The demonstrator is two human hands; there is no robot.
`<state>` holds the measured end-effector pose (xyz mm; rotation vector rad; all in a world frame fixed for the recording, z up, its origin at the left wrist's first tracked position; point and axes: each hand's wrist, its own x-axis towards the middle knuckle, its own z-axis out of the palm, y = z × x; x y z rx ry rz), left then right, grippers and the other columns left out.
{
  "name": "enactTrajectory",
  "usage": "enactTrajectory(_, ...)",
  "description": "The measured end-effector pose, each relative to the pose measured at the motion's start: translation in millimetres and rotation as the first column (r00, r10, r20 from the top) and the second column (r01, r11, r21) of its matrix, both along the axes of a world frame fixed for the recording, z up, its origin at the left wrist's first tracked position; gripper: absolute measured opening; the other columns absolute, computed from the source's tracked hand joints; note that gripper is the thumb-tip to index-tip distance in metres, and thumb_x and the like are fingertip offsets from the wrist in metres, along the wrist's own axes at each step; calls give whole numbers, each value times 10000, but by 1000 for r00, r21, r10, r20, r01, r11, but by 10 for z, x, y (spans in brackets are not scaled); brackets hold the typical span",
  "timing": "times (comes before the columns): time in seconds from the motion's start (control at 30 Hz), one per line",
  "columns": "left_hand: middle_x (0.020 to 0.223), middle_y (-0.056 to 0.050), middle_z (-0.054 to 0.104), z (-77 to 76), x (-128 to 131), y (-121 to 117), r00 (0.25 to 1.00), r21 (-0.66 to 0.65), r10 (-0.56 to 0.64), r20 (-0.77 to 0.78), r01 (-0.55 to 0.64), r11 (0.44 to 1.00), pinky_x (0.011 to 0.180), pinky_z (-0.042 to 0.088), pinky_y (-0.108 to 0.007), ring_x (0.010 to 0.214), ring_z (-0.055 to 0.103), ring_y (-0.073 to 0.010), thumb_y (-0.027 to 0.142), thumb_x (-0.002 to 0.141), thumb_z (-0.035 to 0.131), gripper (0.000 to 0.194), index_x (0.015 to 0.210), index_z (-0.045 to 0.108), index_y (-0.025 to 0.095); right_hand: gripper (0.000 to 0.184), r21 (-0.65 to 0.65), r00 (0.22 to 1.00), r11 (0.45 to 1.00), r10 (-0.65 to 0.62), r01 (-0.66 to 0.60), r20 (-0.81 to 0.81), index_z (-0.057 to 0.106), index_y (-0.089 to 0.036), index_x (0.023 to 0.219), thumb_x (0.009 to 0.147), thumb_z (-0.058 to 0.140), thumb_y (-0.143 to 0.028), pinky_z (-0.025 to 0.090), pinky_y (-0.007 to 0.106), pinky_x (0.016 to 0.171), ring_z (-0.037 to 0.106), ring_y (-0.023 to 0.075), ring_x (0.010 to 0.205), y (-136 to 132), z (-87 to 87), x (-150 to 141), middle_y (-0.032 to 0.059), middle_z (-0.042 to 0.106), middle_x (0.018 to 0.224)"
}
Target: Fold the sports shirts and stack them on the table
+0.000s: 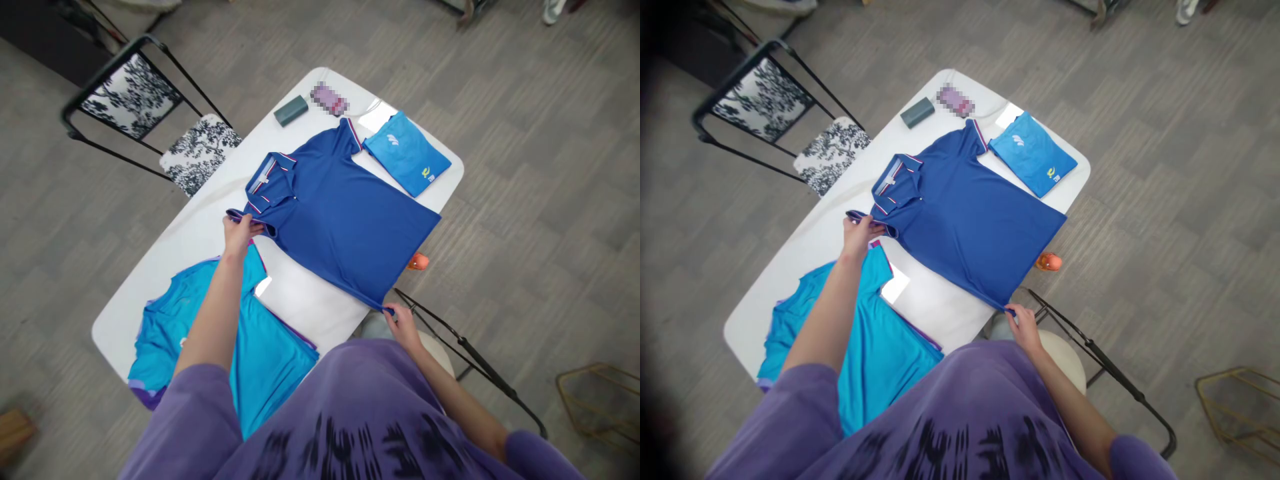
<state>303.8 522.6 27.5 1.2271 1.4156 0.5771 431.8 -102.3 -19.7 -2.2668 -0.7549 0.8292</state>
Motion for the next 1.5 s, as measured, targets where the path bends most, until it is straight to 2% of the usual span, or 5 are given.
enactTrajectory(0.5, 1199, -223, 707, -1191, 3212, 334, 939, -126, -295, -176, 276, 953, 1001, 617, -639, 1053, 812, -304, 305, 1060, 691, 614, 1482, 317, 62, 486, 10, 900, 914, -399, 407, -176, 704, -216, 1236, 1035, 593, -645, 592, 471, 980, 707, 273, 994, 219, -816, 1497, 136, 780, 1169)
enactTrajectory(0.77, 1589, -213, 564, -1173, 2530, -246, 813, 399, -444, -377, 576, 714, 1374, 258, -582, 1590, 436, -322, 303, 1078, 570, 382, 1423, 624, 149, 386, -48, 987, 988, -140, 144, 80, 684, -230, 1347, 1072, 582, -480, 518, 533, 1107, 638, 344, 1241, 356, -638, 1295, 165, 685, 1310)
enactTrajectory(1.13, 1864, -47, 231, -1247, 2136, -451, 441, 236, -497, -748, 875, 422, 1417, 107, -584, 1747, 108, -317, 490, 1108, 373, 684, 1754, 383, 262, 279, -157, 968, 969, 211, -190, 134, 656, -290, 1322, 1063, 566, -344, 582, 496, 1015, 689, 323, 1092, 828, -564, 1014, 124, 688, 1235)
enactTrajectory(1.37, 1879, -126, 131, -1007, 1790, -585, 683, 351, -198, -703, 575, 740, 1416, 97, -589, 1756, 1, -312, 565, 1098, 346, 788, 1787, 260, 193, 294, -164, 971, 966, 216, -198, 104, 649, -298, 1298, 1005, 625, -294, 602, 480, 1024, 713, 298, 1075, 930, -423, 1007, 104, 678, 1219)
enactTrajectory(1.5, 1858, -116, 232, -1036, 1543, -281, 610, 214, -312, -729, 636, 741, 1396, 148, -616, 1747, 90, -340, 607, 1067, 397, 774, 1760, 358, 262, 375, -135, 972, 963, 237, -233, 8, 654, -306, 1345, 970, 678, -314, 607, 481, 1053, 725, 300, 1147, 903, -294, 1095, 102, 688, 1289)
